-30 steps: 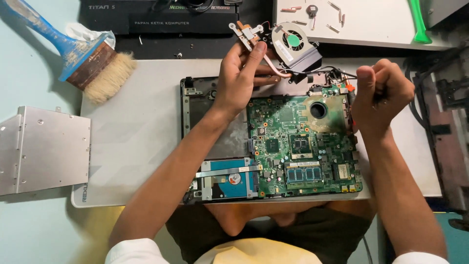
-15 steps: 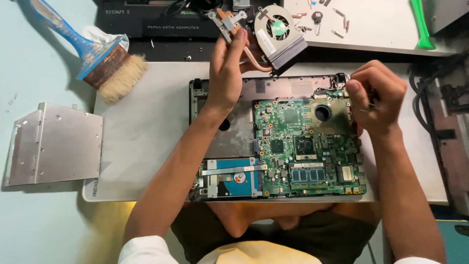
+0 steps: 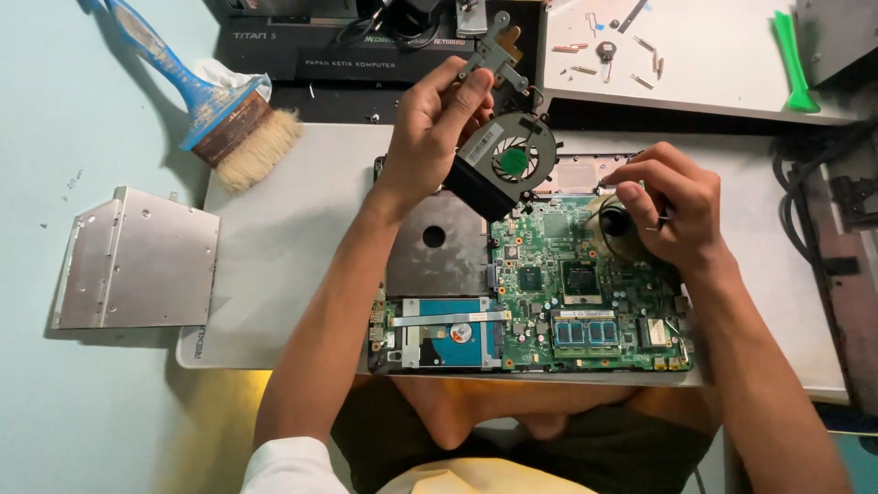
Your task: Removing the cooling fan and heatsink assembly from a laptop motherboard using a screwdriver.
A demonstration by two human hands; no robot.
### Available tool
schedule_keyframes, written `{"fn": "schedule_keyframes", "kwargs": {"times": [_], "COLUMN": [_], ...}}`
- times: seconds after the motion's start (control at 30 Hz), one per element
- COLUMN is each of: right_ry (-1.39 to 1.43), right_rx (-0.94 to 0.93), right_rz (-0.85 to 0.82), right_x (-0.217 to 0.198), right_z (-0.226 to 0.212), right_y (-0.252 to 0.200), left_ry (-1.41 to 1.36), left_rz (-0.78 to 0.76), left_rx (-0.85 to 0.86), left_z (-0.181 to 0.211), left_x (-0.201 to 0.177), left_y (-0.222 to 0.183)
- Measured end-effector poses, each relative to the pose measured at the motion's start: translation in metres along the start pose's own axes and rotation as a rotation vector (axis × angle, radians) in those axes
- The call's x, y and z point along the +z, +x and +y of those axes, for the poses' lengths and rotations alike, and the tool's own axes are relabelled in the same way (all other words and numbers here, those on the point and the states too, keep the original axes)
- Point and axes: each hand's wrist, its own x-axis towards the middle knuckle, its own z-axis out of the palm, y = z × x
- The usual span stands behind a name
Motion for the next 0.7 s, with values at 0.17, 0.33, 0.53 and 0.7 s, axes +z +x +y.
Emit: {"fn": "schedule_keyframes", "kwargs": {"times": [0.17, 0.33, 0.53, 0.7], "right_ry": [-0.011, -0.071, -0.066, -0.111], "right_rx": [-0.011, 0.043, -0.006, 0.032], "right_rz": [0.035, 0.096, 0.059, 0.037], "right_x": [-0.006, -0.012, -0.001, -0.001], "right_z": [0.011, 0.029, 0.026, 0.021], "right_y": [-0.002, -0.013, -0.01, -0.009], "left_ry": [-0.031, -0.099, -0.01, 0.039], "left_rz": [0.118, 0.245, 0.045, 0.029], "left_rx": [0.058, -0.049, 0.029, 0.151], "left_z": [0.008, -0.01, -0.013, -0.005], "left_x": [-0.037, -0.072, -0.042, -0.031], "left_y": [0.007, 0.017, 0.011, 0.006]}}
